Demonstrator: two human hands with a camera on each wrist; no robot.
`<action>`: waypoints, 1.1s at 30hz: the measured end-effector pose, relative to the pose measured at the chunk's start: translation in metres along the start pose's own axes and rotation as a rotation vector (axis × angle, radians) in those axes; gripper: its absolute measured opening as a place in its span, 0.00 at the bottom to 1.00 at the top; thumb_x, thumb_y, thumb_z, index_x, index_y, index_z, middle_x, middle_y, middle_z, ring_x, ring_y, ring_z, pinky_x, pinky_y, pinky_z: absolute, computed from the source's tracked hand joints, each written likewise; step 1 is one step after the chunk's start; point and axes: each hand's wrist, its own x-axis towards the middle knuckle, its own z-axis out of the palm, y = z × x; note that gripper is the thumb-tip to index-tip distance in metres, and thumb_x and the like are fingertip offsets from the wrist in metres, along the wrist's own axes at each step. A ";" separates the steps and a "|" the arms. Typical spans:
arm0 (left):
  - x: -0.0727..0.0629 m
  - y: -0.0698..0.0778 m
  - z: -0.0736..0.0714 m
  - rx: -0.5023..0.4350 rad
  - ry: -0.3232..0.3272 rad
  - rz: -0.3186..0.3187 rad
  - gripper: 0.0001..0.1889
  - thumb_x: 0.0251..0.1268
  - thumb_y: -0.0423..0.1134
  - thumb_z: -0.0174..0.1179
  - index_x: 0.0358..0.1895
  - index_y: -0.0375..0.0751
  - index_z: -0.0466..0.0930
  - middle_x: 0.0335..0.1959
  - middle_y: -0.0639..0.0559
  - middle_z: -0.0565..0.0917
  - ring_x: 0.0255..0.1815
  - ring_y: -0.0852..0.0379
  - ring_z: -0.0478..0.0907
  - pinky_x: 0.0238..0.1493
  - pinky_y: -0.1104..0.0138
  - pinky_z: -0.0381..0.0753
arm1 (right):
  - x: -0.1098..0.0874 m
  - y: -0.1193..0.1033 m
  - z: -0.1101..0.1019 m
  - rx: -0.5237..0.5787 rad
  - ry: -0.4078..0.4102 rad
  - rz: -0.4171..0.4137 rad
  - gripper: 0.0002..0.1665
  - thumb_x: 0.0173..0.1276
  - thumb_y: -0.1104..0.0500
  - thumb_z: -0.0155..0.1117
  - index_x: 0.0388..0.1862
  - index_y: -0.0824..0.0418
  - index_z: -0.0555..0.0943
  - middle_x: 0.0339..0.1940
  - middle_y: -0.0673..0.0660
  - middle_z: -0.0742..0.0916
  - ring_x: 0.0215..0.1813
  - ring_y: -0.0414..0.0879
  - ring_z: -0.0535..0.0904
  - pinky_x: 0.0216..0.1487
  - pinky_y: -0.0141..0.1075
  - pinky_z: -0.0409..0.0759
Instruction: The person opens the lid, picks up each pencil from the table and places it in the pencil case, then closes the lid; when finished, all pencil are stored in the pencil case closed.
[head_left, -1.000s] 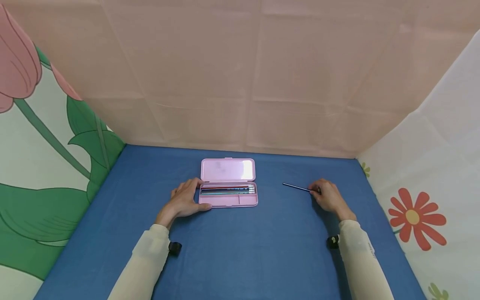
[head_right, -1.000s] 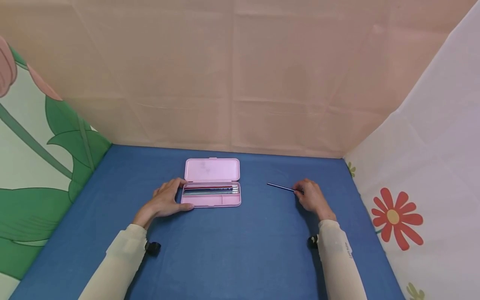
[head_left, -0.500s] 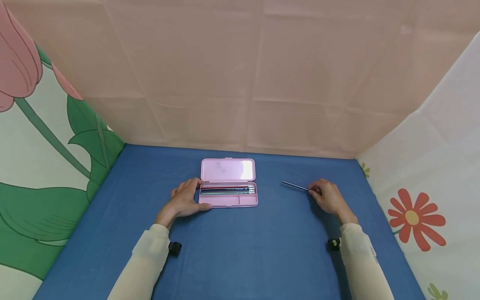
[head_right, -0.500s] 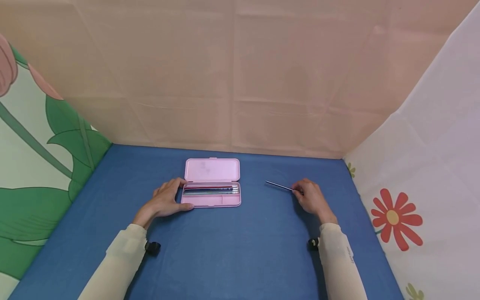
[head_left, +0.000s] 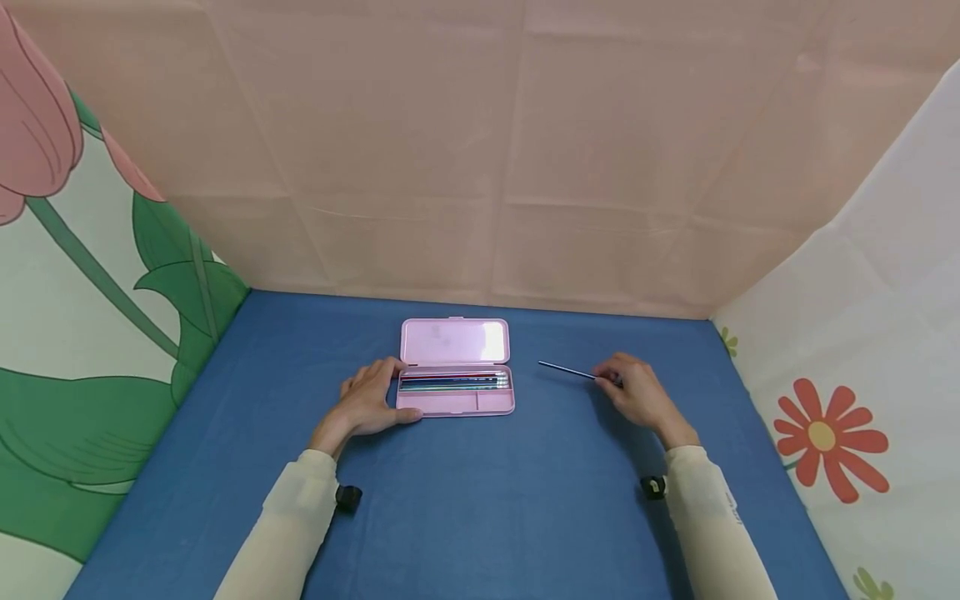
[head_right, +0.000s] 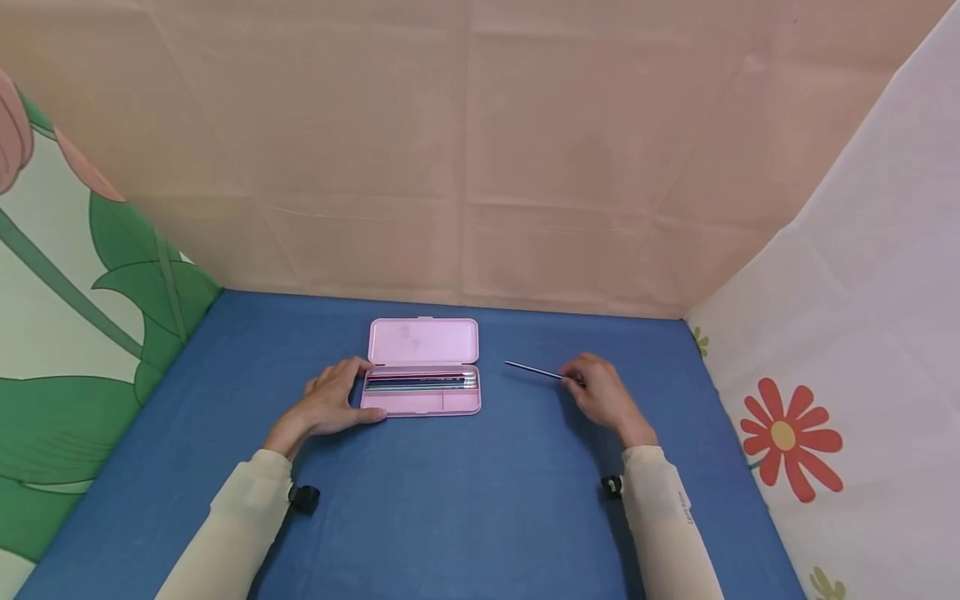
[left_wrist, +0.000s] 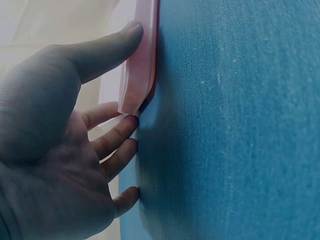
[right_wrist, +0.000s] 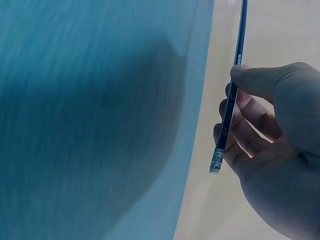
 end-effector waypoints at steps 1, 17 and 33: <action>0.000 0.000 0.000 -0.002 0.000 0.002 0.43 0.66 0.53 0.80 0.78 0.43 0.68 0.83 0.32 0.70 0.83 0.27 0.61 0.83 0.25 0.47 | 0.001 -0.002 0.001 0.007 0.000 -0.005 0.07 0.80 0.67 0.72 0.51 0.64 0.93 0.45 0.58 0.91 0.46 0.50 0.84 0.49 0.48 0.84; -0.003 0.005 -0.004 0.009 -0.012 0.008 0.43 0.68 0.57 0.79 0.78 0.44 0.68 0.83 0.32 0.70 0.82 0.27 0.60 0.81 0.26 0.49 | 0.033 -0.044 0.029 0.042 -0.007 -0.141 0.08 0.79 0.68 0.73 0.52 0.64 0.94 0.47 0.59 0.93 0.49 0.54 0.89 0.53 0.54 0.89; 0.000 -0.003 0.001 0.000 -0.008 0.012 0.43 0.68 0.54 0.79 0.78 0.43 0.67 0.84 0.31 0.68 0.84 0.26 0.59 0.83 0.24 0.44 | 0.060 -0.085 0.059 0.046 -0.042 -0.225 0.08 0.78 0.69 0.73 0.51 0.65 0.94 0.46 0.58 0.92 0.50 0.52 0.90 0.54 0.50 0.91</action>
